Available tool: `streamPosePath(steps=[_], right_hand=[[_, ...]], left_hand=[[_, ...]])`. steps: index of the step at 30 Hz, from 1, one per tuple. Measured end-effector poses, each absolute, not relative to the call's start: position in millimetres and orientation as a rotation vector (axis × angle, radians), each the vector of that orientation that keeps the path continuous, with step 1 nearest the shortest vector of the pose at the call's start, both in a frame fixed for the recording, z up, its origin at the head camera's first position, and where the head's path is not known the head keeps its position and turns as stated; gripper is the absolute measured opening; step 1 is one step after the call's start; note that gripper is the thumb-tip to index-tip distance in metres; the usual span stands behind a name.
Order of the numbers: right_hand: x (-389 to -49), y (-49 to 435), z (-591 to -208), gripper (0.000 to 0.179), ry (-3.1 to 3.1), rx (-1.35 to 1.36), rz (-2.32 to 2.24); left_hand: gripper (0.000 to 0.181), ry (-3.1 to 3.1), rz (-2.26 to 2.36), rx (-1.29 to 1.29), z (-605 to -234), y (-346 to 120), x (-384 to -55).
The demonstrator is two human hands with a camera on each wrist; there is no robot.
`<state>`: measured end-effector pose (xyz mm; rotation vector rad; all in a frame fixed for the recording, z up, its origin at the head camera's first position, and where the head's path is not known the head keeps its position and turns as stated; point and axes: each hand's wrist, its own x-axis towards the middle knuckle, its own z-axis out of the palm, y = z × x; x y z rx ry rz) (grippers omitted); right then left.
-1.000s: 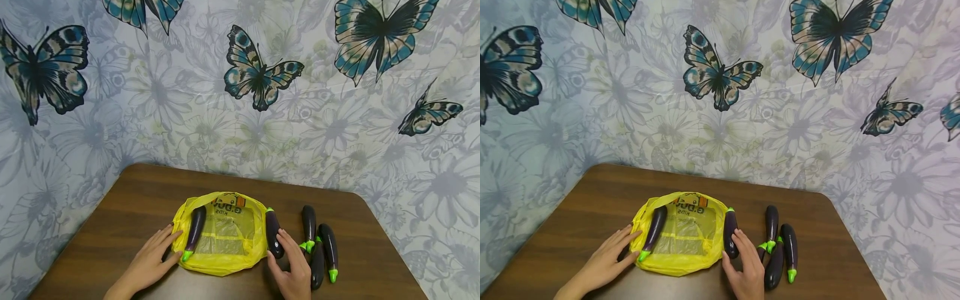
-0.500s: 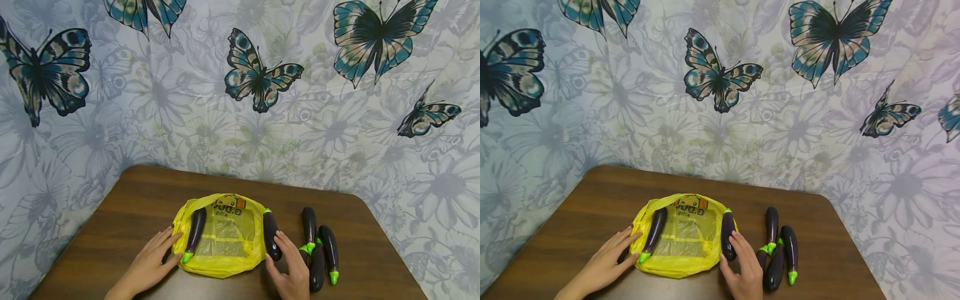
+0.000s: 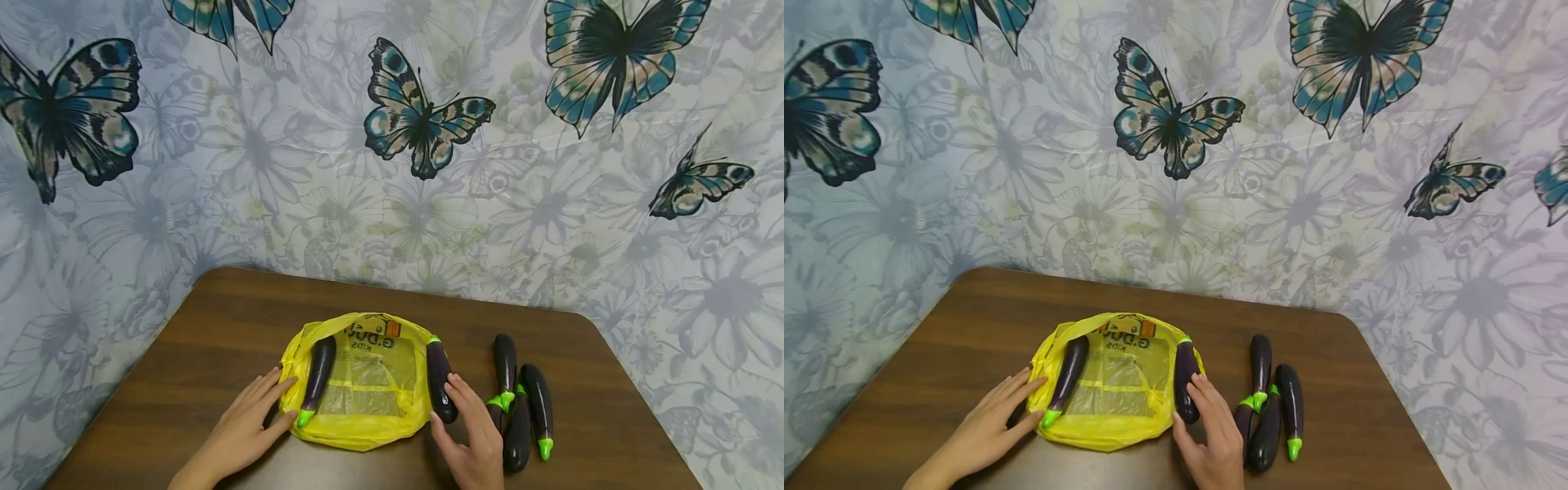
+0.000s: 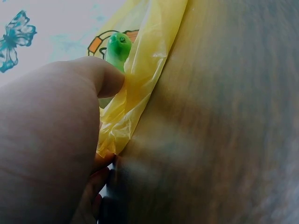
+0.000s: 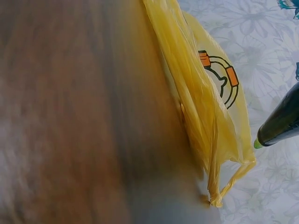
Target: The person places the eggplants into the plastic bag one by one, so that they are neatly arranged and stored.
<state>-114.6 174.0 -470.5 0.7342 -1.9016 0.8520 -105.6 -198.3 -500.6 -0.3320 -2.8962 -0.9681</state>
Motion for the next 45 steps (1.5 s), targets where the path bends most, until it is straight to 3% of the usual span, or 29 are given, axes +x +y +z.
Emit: streamPosePath(steps=[30, 45], right_hand=[[-108.7, 152.0, -475.9, 0.048, -2.005, 0.773, 0.953], [-127.8, 132.9, -480.4, 0.047, -1.921, 0.901, 0.994]], left_hand=[[0.06, -2.861, -0.948, -0.383, -505.3, -201.0, -108.3], [0.06, -2.878, -0.946, -0.356, -503.9, -200.2, -108.5]])
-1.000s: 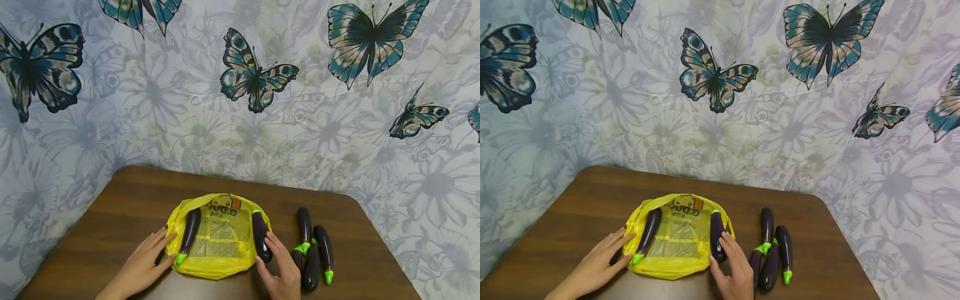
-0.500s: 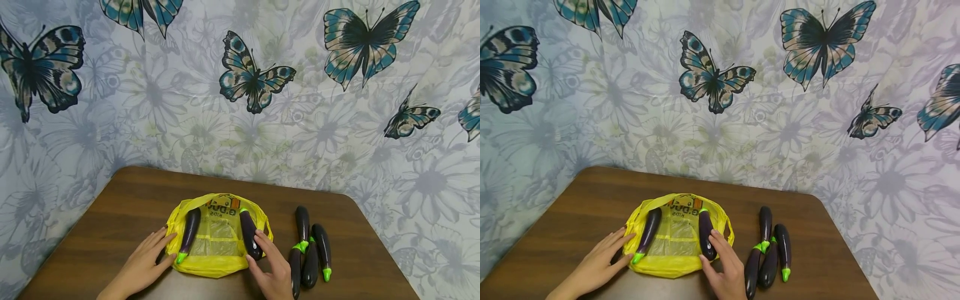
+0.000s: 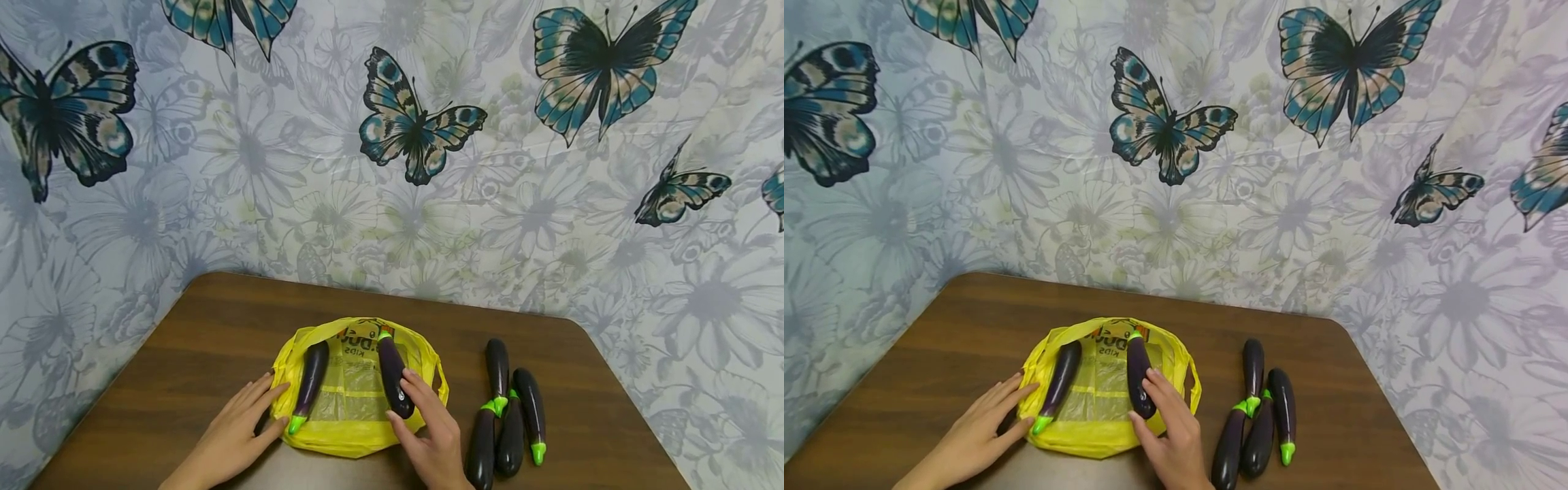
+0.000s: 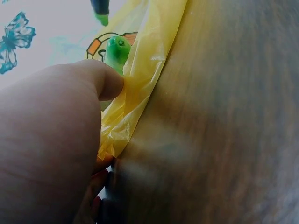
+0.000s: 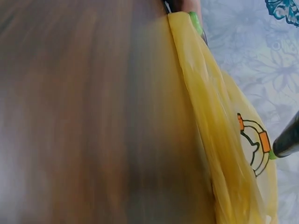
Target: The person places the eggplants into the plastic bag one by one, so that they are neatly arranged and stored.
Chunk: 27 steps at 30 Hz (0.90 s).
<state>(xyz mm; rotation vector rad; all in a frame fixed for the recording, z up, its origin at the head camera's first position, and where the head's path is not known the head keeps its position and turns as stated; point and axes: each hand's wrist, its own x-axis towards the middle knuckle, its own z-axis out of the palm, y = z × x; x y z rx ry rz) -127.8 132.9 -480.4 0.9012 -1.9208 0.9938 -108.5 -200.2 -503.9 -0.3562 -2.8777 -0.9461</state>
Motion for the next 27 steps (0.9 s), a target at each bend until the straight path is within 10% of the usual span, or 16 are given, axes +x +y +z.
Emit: streamPosePath(steps=[27], right_hand=[[-134.2, 88.8, -500.5, 0.052, -1.88, 0.947, 1.119]], left_hand=[[0.058, -2.871, -0.904, -0.378, -506.6, -199.8, -111.1]])
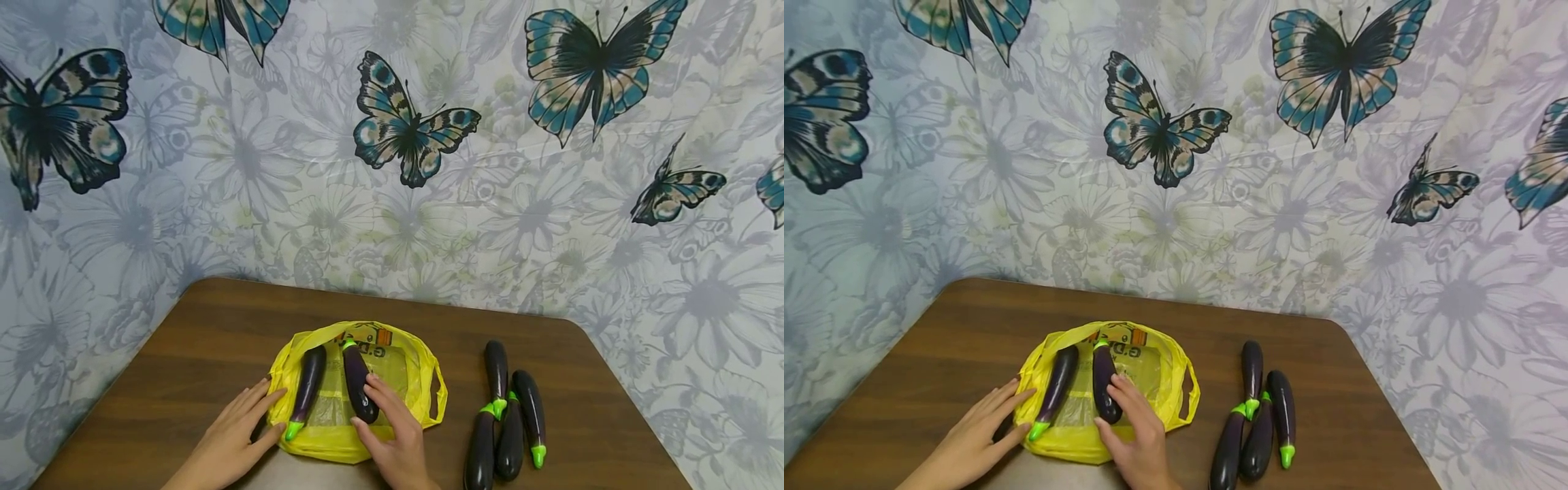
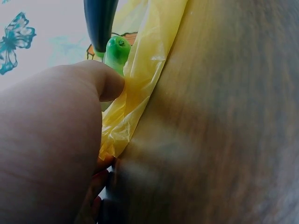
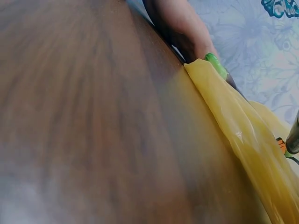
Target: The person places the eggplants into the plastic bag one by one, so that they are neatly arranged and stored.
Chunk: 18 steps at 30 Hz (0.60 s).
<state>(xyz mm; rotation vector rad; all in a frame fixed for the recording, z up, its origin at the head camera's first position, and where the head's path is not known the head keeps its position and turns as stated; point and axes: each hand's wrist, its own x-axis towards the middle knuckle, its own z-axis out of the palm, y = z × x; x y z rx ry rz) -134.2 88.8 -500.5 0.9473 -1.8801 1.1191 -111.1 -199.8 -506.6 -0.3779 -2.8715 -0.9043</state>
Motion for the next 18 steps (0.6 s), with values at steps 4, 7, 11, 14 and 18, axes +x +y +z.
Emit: streamPosePath(steps=[4, 7, 11, 14, 18], right_hand=[[-137.2, 87.9, -506.0, 0.056, -1.916, 0.933, 1.129], [-138.3, 87.0, -507.0, 0.057, -1.938, 0.929, 1.13], [-137.2, 85.2, -506.8, 0.058, -1.99, 0.934, 1.142], [-135.7, 84.0, -506.4, 0.057, -2.035, 0.945, 1.151], [-134.0, 83.9, -505.2, 0.055, -2.099, 0.954, 1.152]], left_hand=[[0.058, -2.881, -0.902, -0.372, -506.1, -199.1, -111.7], [0.058, -2.885, -0.899, -0.368, -505.9, -199.2, -112.2], [0.058, -2.885, -0.895, -0.372, -506.7, -199.1, -112.9], [0.058, -2.886, -0.894, -0.374, -507.2, -198.9, -112.9], [0.057, -2.882, -0.898, -0.373, -507.5, -198.2, -113.1]])
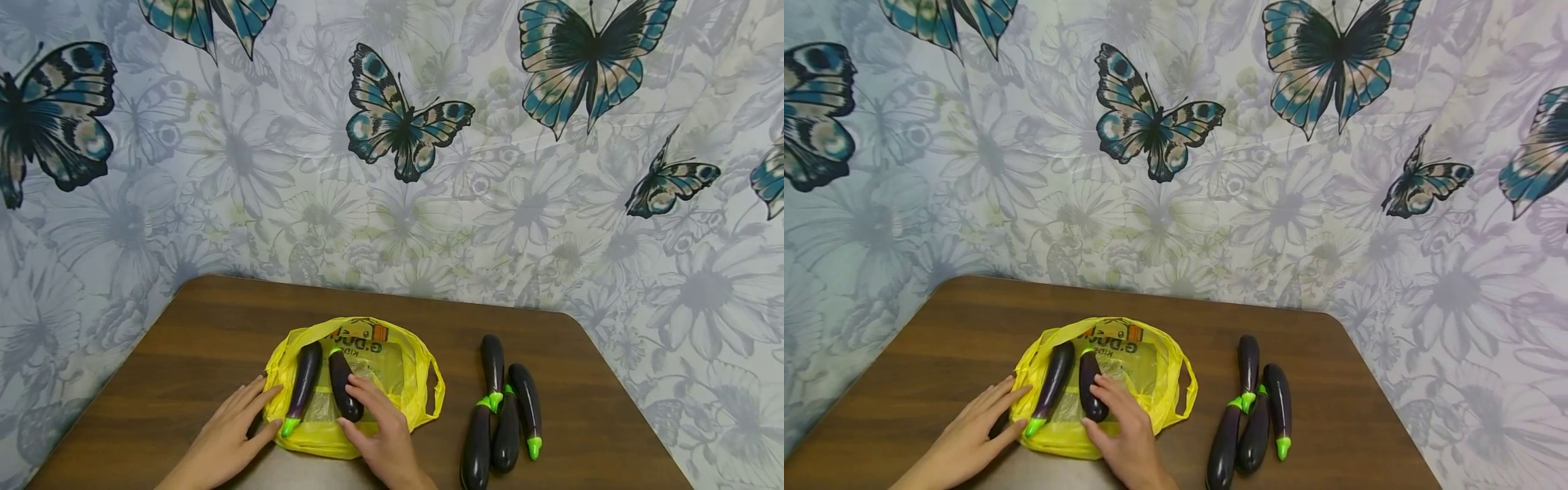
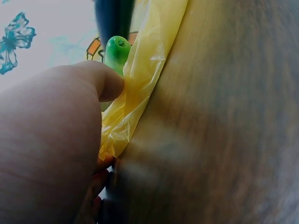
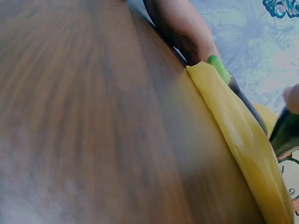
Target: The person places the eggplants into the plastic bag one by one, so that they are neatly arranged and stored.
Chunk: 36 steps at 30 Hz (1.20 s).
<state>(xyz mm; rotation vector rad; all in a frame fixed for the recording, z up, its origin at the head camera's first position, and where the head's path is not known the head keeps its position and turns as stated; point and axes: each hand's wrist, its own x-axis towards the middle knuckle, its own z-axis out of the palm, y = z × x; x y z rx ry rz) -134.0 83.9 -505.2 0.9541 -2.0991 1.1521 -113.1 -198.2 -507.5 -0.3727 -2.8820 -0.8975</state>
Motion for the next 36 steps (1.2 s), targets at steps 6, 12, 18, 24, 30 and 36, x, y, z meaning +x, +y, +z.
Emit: streamPosePath(steps=[6, 12, 18, 24, 30, 36], right_hand=[[-132.8, 83.4, -504.8, 0.051, -2.259, 0.946, 1.19], [-133.9, 84.7, -507.3, 0.049, -2.358, 0.959, 1.197], [-133.7, 86.3, -509.5, 0.047, -2.403, 0.999, 1.18], [-134.3, 86.0, -508.9, 0.045, -2.415, 1.035, 1.139], [-133.6, 86.7, -508.2, 0.047, -2.443, 1.047, 1.124], [-134.1, 86.9, -509.1, 0.05, -2.45, 1.055, 1.129]], left_hand=[[0.057, -2.865, -0.898, -0.382, -508.5, -198.8, -113.6], [0.057, -2.866, -0.892, -0.385, -508.7, -198.9, -114.4], [0.057, -2.866, -0.901, -0.39, -508.0, -198.0, -114.5], [0.055, -2.847, -0.911, -0.392, -507.7, -197.5, -114.2], [0.056, -2.845, -0.908, -0.393, -507.3, -196.7, -114.4], [0.055, -2.84, -0.902, -0.393, -507.5, -196.6, -113.5]])
